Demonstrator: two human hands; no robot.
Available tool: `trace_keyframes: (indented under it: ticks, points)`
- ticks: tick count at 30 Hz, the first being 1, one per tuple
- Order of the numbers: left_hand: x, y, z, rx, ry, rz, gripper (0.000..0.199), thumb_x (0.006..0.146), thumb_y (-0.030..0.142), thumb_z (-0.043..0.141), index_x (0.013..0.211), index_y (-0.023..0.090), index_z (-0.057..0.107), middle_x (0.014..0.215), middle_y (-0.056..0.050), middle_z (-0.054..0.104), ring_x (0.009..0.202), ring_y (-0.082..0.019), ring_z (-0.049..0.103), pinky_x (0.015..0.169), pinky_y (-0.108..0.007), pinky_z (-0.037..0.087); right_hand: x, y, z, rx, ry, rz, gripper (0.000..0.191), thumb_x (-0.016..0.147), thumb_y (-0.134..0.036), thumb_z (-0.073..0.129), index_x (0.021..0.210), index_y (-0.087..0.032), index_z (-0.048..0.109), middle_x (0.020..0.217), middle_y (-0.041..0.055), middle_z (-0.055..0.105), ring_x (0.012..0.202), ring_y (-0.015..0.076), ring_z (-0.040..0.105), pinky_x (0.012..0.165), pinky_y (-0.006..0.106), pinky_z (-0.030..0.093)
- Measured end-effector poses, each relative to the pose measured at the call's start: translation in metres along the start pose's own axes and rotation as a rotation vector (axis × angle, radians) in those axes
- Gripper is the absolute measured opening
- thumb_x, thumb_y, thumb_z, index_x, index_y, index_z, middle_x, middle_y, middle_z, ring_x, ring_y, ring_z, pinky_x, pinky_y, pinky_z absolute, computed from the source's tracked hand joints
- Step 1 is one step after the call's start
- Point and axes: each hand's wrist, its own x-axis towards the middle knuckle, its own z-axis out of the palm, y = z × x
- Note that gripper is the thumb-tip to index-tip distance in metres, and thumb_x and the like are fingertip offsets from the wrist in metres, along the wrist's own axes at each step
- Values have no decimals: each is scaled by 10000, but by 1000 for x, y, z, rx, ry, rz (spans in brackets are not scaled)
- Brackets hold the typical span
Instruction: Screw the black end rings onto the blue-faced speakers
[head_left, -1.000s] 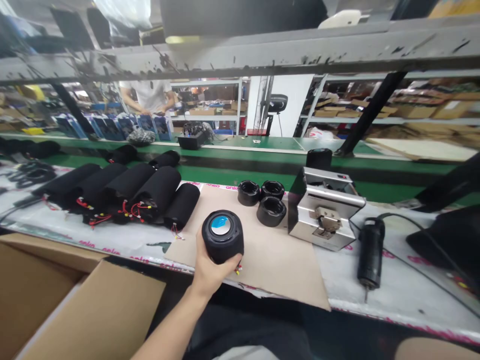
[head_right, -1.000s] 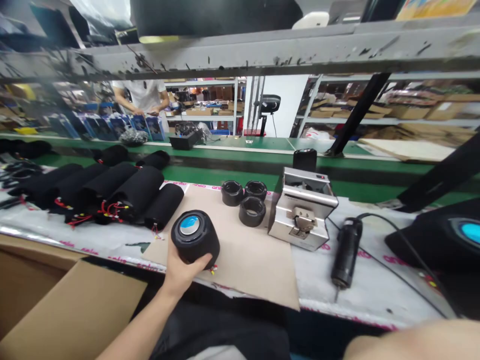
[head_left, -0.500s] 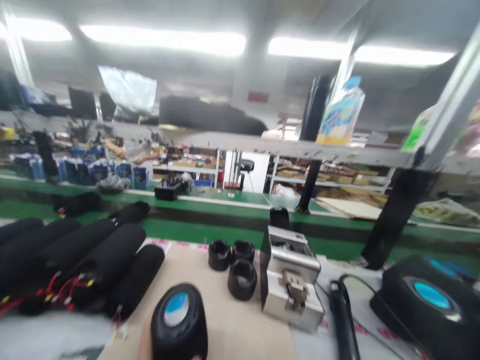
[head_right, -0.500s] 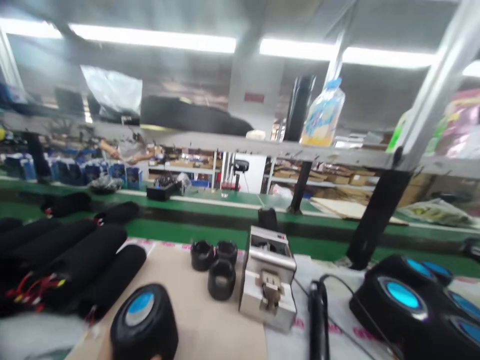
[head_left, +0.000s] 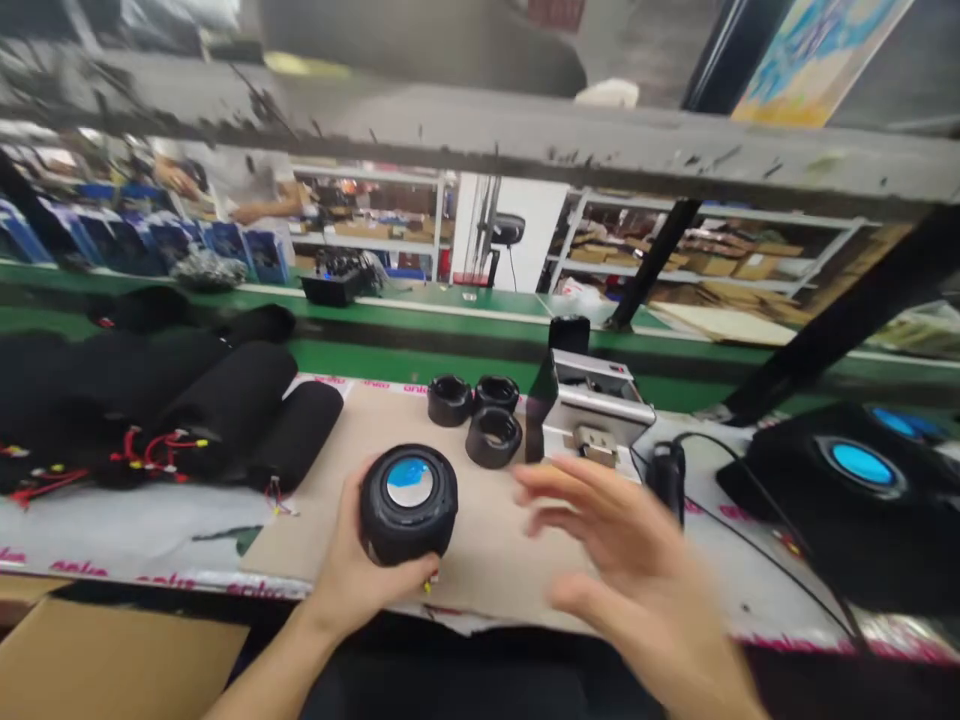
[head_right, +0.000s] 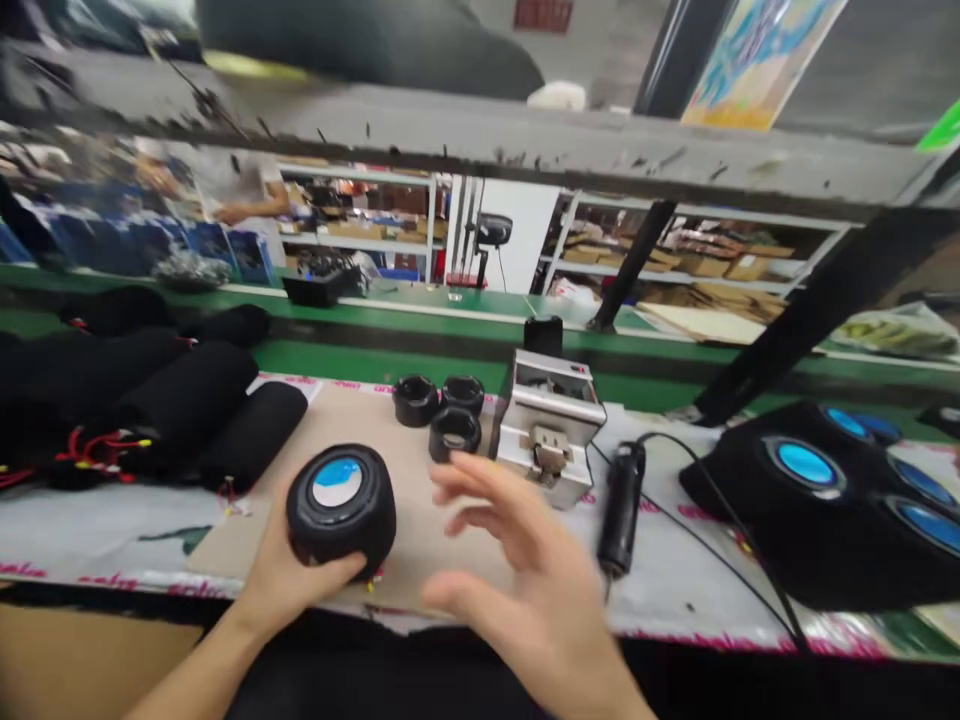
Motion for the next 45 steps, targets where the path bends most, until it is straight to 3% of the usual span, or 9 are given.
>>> trace_keyframes:
  ticks: [4,7,11,16,20,25,31,35,45]
  points:
    - [11,5,-2,-112,-202,13,1042,661,406,1010,1534,206,479,1565,-199,590,1497,-430,575,1257,-592,482,6,54,42,145,-108,294,1239,603,-462,1088,1643,-324,429,1723,99,409,1621,328,387,1334,516,412]
    - [16,15,-9,-192,-364,38,1071,663,418,1020,1580,230,497,1662,-183,518,1568,-433,494,1299,-574,438,2,71,65,260,-124,373,1171,694,-396,1040,1665,-264,400,1709,105,429,1631,304,377,1383,506,333]
    - [13,39,-10,-150,-245,38,1194,551,369,1086,1592,302,506,1708,-127,474,1596,-427,452,1303,-538,445,-6,75,79,228,-45,317,1126,752,-415,1004,1686,-290,386,1724,99,402,1635,316,367,1391,527,310]
    - [-7,61,3,-138,-103,-28,1044,759,324,966,1643,356,412,1656,-104,517,1546,-368,521,1254,-505,504,-6,75,61,238,-72,291,1080,732,-381,1029,1650,-365,461,1794,36,247,1684,299,251,1406,537,252]
    - [-18,52,-3,-141,-49,19,972,807,260,925,1643,393,446,1551,-70,576,1473,-299,569,1238,-425,511,-18,65,49,192,42,248,712,963,-441,835,1602,-408,523,1745,33,345,1638,268,355,1376,550,321]
    - [-12,40,-21,-171,-284,-124,971,662,325,1032,1534,434,619,1607,-61,520,1259,-311,682,896,-313,680,-23,51,60,175,46,258,1301,602,-553,1069,1653,-255,363,1694,160,424,1589,344,442,1368,524,361]
    - [36,59,-27,102,-605,13,1297,404,394,1119,1581,413,576,1700,-85,468,1511,-467,536,1195,-555,570,9,34,45,206,-144,295,1196,545,-359,1113,1525,-273,434,1619,128,510,1485,299,573,1286,434,490]
    - [55,67,-15,-39,-827,29,1185,500,364,1091,1564,333,569,1557,-116,645,1414,-436,657,1128,-553,618,11,36,39,263,-187,309,1147,526,-278,1114,1452,-273,438,1567,123,533,1435,295,609,1241,425,531]
    - [38,52,-10,35,-671,303,1062,540,354,1037,1488,352,559,1491,-90,691,1341,-399,716,1160,-505,603,7,39,38,313,-208,297,1084,521,-385,1115,1376,-263,459,1536,126,585,1444,285,611,1247,437,525]
